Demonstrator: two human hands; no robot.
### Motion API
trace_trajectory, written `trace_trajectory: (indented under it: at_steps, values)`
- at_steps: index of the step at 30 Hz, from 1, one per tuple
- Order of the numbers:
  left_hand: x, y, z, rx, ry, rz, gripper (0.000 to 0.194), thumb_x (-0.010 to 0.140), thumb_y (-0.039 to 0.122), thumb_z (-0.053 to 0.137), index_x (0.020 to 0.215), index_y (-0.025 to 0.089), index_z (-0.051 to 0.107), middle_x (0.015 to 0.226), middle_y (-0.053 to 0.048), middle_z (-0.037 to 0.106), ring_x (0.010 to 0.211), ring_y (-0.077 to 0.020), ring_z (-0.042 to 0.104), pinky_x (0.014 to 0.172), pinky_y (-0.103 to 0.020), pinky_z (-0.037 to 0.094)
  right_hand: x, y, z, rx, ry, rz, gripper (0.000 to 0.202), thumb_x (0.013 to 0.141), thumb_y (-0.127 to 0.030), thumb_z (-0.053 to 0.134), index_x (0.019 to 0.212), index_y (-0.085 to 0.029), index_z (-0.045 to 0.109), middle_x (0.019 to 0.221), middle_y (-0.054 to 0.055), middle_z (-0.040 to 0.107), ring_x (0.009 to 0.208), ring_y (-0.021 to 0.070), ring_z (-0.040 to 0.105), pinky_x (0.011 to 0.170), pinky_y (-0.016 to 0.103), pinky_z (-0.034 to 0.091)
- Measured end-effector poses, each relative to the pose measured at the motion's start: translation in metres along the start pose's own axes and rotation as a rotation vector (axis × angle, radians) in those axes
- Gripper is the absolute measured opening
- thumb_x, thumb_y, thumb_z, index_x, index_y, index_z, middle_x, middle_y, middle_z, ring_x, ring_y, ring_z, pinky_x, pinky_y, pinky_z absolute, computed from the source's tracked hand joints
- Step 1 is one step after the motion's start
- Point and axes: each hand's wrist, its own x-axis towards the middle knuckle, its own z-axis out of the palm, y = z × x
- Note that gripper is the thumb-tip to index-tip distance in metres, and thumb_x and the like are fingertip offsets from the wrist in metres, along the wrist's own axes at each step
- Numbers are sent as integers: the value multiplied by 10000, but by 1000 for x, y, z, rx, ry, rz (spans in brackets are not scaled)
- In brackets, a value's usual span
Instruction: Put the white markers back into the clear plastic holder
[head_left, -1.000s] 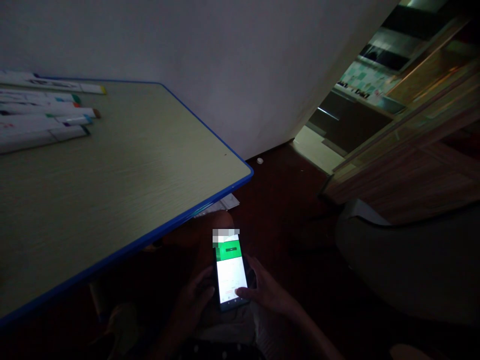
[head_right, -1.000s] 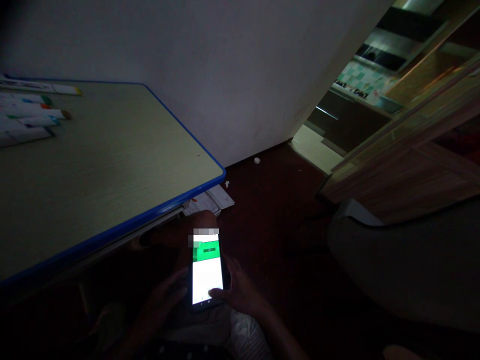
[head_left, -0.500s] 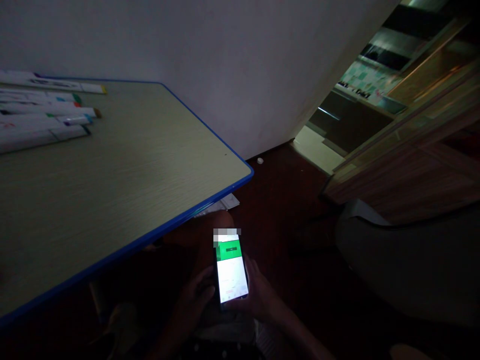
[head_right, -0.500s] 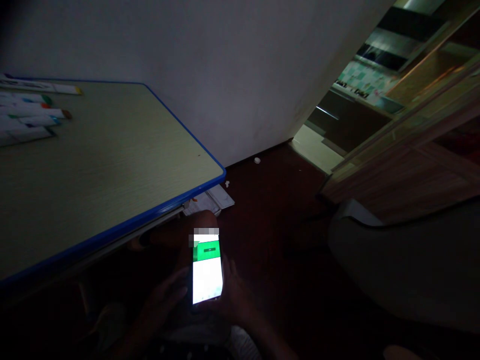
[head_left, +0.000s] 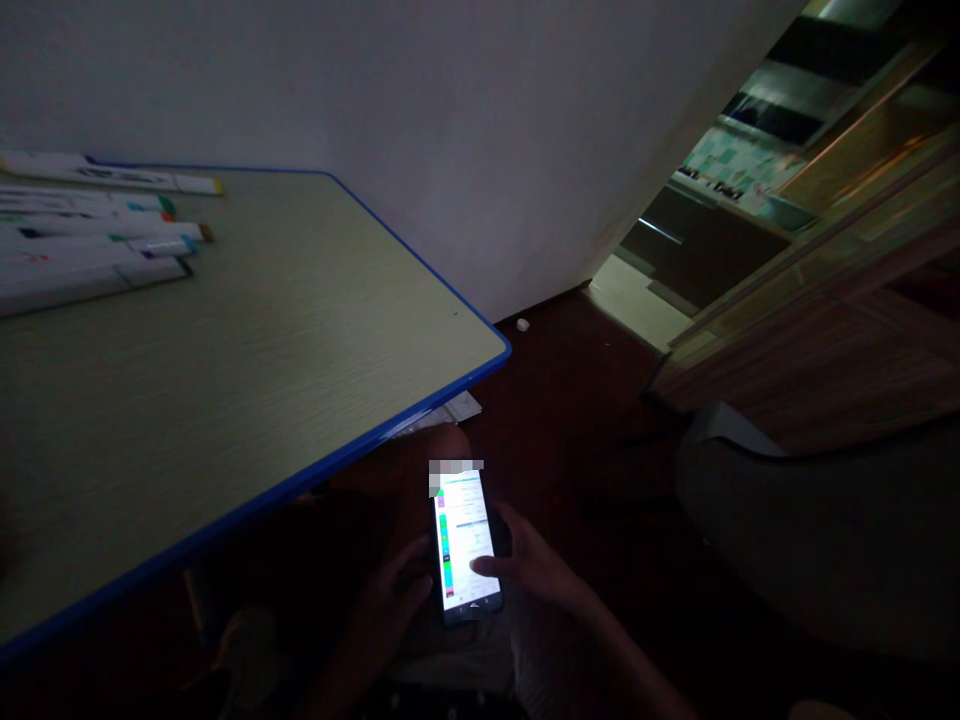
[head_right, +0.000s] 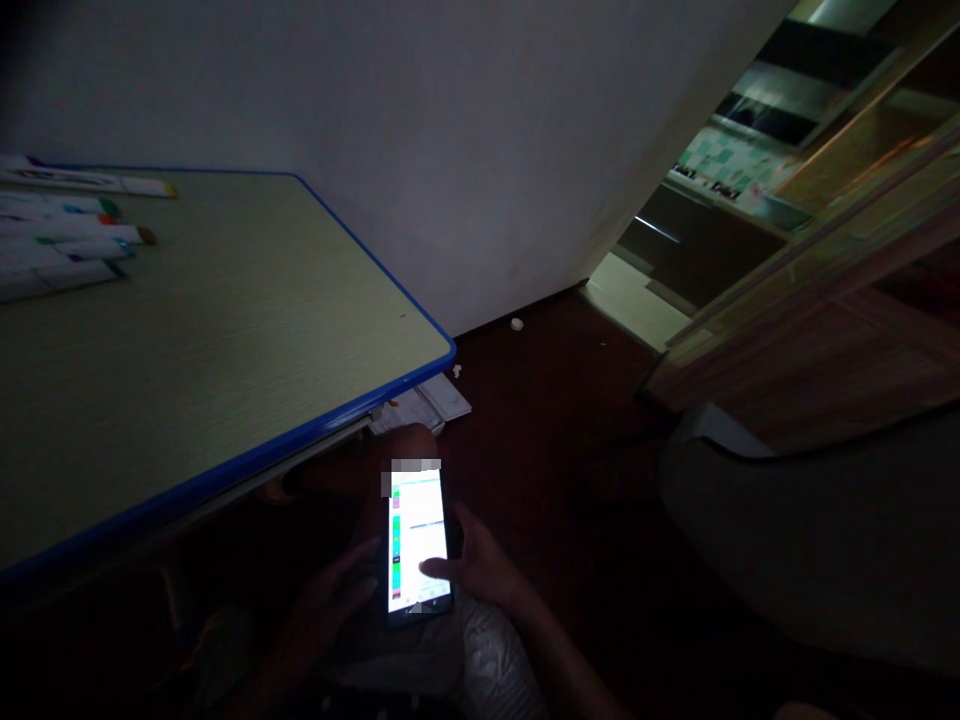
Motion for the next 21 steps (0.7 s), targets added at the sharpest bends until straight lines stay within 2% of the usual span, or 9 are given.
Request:
trace_trajectory:
  at_steps: [2, 4, 6, 8, 10, 12, 16, 19, 21]
  values:
    - [0, -1, 0, -3, -13, -13, 423, 604, 366, 635, 993, 198, 635, 1065, -78, 654, 1033, -294, 559, 900, -427, 441, 9, 2, 0, -77, 147, 0, 346, 703, -416, 573, 907, -137, 571, 892, 64, 634, 801, 204, 588, 686, 325, 474]
    - [0, -3, 0, -5, -13, -28, 423, 604, 364, 637, 992, 197, 633, 1090, -80, 641, 1045, -292, 552, 907, -428, 436, 15, 4, -1, -80, 199, 6, 372, 780, -469, 438, 788, -126, 580, 793, 68, 632, 730, 191, 582, 643, 316, 464]
    - [0, -4, 0, -10, -2, -30, 424, 601, 370, 637, 989, 200, 632, 1101, -78, 635, 1051, -291, 548, 910, -427, 434, 17, 5, -4, -24, 78, 5, 364, 727, -458, 531, 894, -136, 565, 855, 63, 633, 762, 191, 582, 646, 302, 463]
    - [0, -5, 1, -25, -2, -27, 433, 599, 378, 637, 993, 198, 629, 1096, -78, 637, 1048, -291, 550, 909, -425, 435, 17, 7, -6, -14, -12, -1, 464, 622, -406, 660, 991, -155, 536, 925, 56, 628, 791, 195, 582, 646, 290, 465]
    - [0, -5, 1, -38, -13, -28, 443, 600, 379, 635, 1002, 194, 625, 1091, -80, 640, 1045, -290, 551, 906, -422, 437, 17, 8, -7, -70, 84, -6, 364, 675, -435, 603, 879, -136, 570, 851, 59, 631, 747, 190, 579, 624, 289, 459]
    - [0, -4, 1, -40, -19, -28, 449, 601, 378, 635, 1009, 191, 622, 1086, -83, 642, 1035, -291, 558, 903, -425, 438, 18, 9, -6, -84, 154, -14, 361, 760, -473, 477, 780, -126, 577, 782, 58, 625, 710, 180, 572, 609, 291, 454]
    - [0, -4, 1, -42, -18, -32, 450, 601, 375, 634, 1011, 189, 623, 1084, -88, 642, 1029, -294, 560, 904, -433, 434, 19, 8, -6, 16, -9, -20, 436, 638, -403, 652, 976, -153, 539, 903, 41, 628, 774, 182, 576, 636, 274, 457]
    - [0, -5, 2, -51, -1, -33, 451, 596, 377, 637, 1004, 185, 627, 1098, -90, 634, 1045, -295, 550, 906, -430, 434, 20, 7, -6, -12, 103, -24, 370, 749, -476, 494, 800, -121, 586, 762, 40, 623, 700, 172, 568, 608, 272, 443]
    - [0, -7, 2, -53, 8, -20, 447, 598, 379, 637, 1001, 186, 629, 1099, -88, 634, 1049, -296, 547, 907, -430, 433, 21, 6, -5, -1, 84, -22, 383, 760, -484, 476, 828, -125, 588, 777, 39, 623, 710, 169, 568, 615, 271, 442]
